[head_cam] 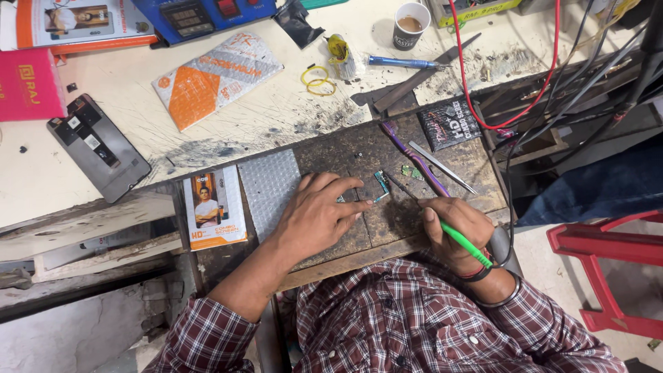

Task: The person uses a soldering iron to work on a small circuit board while holding it steady with the other hand. The person repeatedly applies the soldering iron to different points on the board, occasionally adjusting its position on the workbench.

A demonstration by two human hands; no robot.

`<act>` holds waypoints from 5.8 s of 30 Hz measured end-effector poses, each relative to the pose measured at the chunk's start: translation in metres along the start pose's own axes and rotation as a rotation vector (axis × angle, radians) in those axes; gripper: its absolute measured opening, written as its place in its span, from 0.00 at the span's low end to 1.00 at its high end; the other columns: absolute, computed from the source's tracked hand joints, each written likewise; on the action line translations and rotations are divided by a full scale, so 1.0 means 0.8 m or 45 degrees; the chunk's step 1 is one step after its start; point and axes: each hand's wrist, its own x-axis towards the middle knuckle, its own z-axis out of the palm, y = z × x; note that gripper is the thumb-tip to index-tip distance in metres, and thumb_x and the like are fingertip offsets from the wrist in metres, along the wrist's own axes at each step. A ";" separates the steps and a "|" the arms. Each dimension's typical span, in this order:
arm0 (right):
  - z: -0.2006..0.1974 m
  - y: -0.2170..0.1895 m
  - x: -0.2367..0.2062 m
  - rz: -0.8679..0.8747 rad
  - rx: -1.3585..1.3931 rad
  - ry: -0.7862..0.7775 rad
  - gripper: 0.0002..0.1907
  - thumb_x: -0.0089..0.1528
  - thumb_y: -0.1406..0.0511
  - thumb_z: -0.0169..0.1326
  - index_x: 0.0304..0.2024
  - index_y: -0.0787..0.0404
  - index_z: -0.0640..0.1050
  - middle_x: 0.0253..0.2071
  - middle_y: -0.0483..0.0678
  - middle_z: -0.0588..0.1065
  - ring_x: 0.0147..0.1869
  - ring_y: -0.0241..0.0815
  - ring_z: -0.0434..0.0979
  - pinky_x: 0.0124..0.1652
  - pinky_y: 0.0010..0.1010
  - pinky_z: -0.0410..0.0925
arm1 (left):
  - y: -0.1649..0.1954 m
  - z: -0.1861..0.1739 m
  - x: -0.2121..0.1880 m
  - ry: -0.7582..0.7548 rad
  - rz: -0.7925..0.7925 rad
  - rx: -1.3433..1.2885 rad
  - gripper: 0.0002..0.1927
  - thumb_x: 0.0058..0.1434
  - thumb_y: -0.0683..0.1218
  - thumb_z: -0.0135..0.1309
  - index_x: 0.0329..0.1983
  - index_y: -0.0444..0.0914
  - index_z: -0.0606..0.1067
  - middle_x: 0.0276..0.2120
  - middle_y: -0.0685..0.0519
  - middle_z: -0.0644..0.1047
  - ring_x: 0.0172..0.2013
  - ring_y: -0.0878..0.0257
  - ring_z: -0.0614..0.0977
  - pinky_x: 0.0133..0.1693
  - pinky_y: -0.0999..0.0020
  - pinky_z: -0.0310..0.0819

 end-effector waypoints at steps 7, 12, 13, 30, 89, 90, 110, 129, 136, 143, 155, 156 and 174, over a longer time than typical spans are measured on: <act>0.000 0.002 -0.001 -0.017 0.007 0.007 0.06 0.69 0.67 0.55 0.39 0.64 0.80 0.34 0.51 0.79 0.36 0.46 0.82 0.36 0.31 0.72 | 0.000 0.002 0.000 -0.034 -0.012 -0.016 0.12 0.58 0.50 0.62 0.45 0.51 0.85 0.57 0.57 0.76 0.56 0.58 0.73 0.59 0.54 0.62; -0.006 0.004 -0.008 -0.020 0.046 0.021 0.07 0.70 0.67 0.53 0.38 0.63 0.78 0.36 0.50 0.80 0.36 0.45 0.82 0.37 0.30 0.73 | 0.000 -0.001 0.000 -0.004 0.013 -0.012 0.12 0.58 0.49 0.62 0.45 0.50 0.85 0.57 0.57 0.76 0.56 0.57 0.73 0.58 0.54 0.62; -0.006 0.004 -0.008 -0.008 0.032 0.007 0.07 0.69 0.67 0.54 0.38 0.63 0.79 0.34 0.50 0.80 0.35 0.45 0.82 0.36 0.31 0.72 | 0.000 -0.001 0.000 0.001 0.007 -0.011 0.11 0.58 0.49 0.62 0.45 0.50 0.86 0.57 0.57 0.76 0.56 0.57 0.73 0.58 0.53 0.62; -0.006 0.003 -0.006 -0.026 0.028 -0.002 0.08 0.69 0.67 0.54 0.37 0.64 0.78 0.34 0.50 0.80 0.35 0.44 0.82 0.35 0.29 0.72 | -0.001 0.001 -0.001 -0.009 0.007 -0.011 0.12 0.58 0.49 0.62 0.45 0.51 0.86 0.57 0.57 0.76 0.56 0.58 0.73 0.58 0.54 0.62; -0.010 0.000 -0.005 0.017 -0.013 -0.036 0.07 0.68 0.68 0.54 0.38 0.64 0.80 0.32 0.50 0.79 0.33 0.44 0.82 0.33 0.29 0.71 | 0.000 0.001 -0.001 -0.010 0.002 -0.009 0.12 0.58 0.49 0.62 0.45 0.51 0.86 0.57 0.58 0.76 0.56 0.58 0.73 0.58 0.54 0.62; -0.009 0.000 -0.005 0.030 -0.014 -0.031 0.07 0.69 0.68 0.54 0.38 0.64 0.80 0.33 0.50 0.79 0.34 0.44 0.82 0.34 0.29 0.72 | -0.001 0.000 -0.001 -0.005 0.009 -0.012 0.12 0.58 0.49 0.62 0.45 0.51 0.86 0.57 0.58 0.76 0.56 0.57 0.73 0.58 0.54 0.62; -0.002 0.002 -0.002 -0.026 0.035 -0.009 0.05 0.67 0.68 0.56 0.37 0.64 0.79 0.35 0.49 0.81 0.34 0.43 0.82 0.35 0.28 0.72 | 0.002 -0.002 0.000 0.008 0.018 -0.023 0.12 0.57 0.49 0.63 0.45 0.51 0.85 0.56 0.57 0.77 0.56 0.57 0.73 0.58 0.54 0.63; -0.002 0.000 0.002 -0.036 0.009 -0.017 0.05 0.67 0.68 0.57 0.39 0.63 0.80 0.34 0.49 0.80 0.34 0.43 0.82 0.34 0.29 0.71 | 0.001 -0.001 0.000 -0.011 0.000 -0.016 0.12 0.58 0.49 0.62 0.45 0.51 0.86 0.56 0.57 0.76 0.56 0.56 0.73 0.59 0.54 0.62; -0.001 -0.001 0.002 -0.013 -0.021 0.006 0.04 0.66 0.68 0.56 0.38 0.64 0.81 0.33 0.49 0.80 0.33 0.43 0.82 0.33 0.29 0.71 | 0.001 -0.001 0.000 0.000 0.003 -0.009 0.12 0.57 0.49 0.62 0.45 0.51 0.86 0.56 0.57 0.77 0.56 0.57 0.73 0.59 0.54 0.62; 0.000 0.001 0.001 -0.037 0.023 0.042 0.05 0.67 0.68 0.56 0.39 0.64 0.80 0.35 0.49 0.80 0.35 0.43 0.82 0.35 0.29 0.72 | 0.002 -0.002 0.000 0.002 0.007 -0.010 0.12 0.58 0.49 0.63 0.45 0.50 0.86 0.57 0.57 0.76 0.56 0.57 0.73 0.59 0.54 0.62; -0.001 0.001 0.002 -0.026 0.020 -0.017 0.06 0.67 0.67 0.55 0.39 0.64 0.80 0.34 0.50 0.80 0.35 0.43 0.82 0.35 0.29 0.72 | 0.001 -0.002 0.000 -0.017 -0.002 -0.021 0.12 0.58 0.49 0.62 0.45 0.51 0.86 0.57 0.57 0.76 0.56 0.57 0.73 0.59 0.53 0.62; -0.001 0.001 0.002 -0.026 0.026 -0.034 0.06 0.68 0.67 0.55 0.39 0.64 0.81 0.33 0.49 0.80 0.35 0.43 0.82 0.35 0.29 0.72 | 0.002 -0.001 0.000 -0.013 -0.002 -0.016 0.12 0.58 0.49 0.62 0.45 0.51 0.86 0.57 0.57 0.76 0.56 0.57 0.73 0.59 0.53 0.61; -0.007 0.003 0.002 0.004 0.106 0.073 0.07 0.68 0.67 0.55 0.39 0.67 0.80 0.36 0.51 0.80 0.38 0.46 0.82 0.39 0.30 0.72 | 0.002 -0.006 -0.001 0.043 0.070 -0.009 0.12 0.58 0.48 0.62 0.45 0.49 0.85 0.55 0.56 0.78 0.55 0.57 0.75 0.57 0.54 0.64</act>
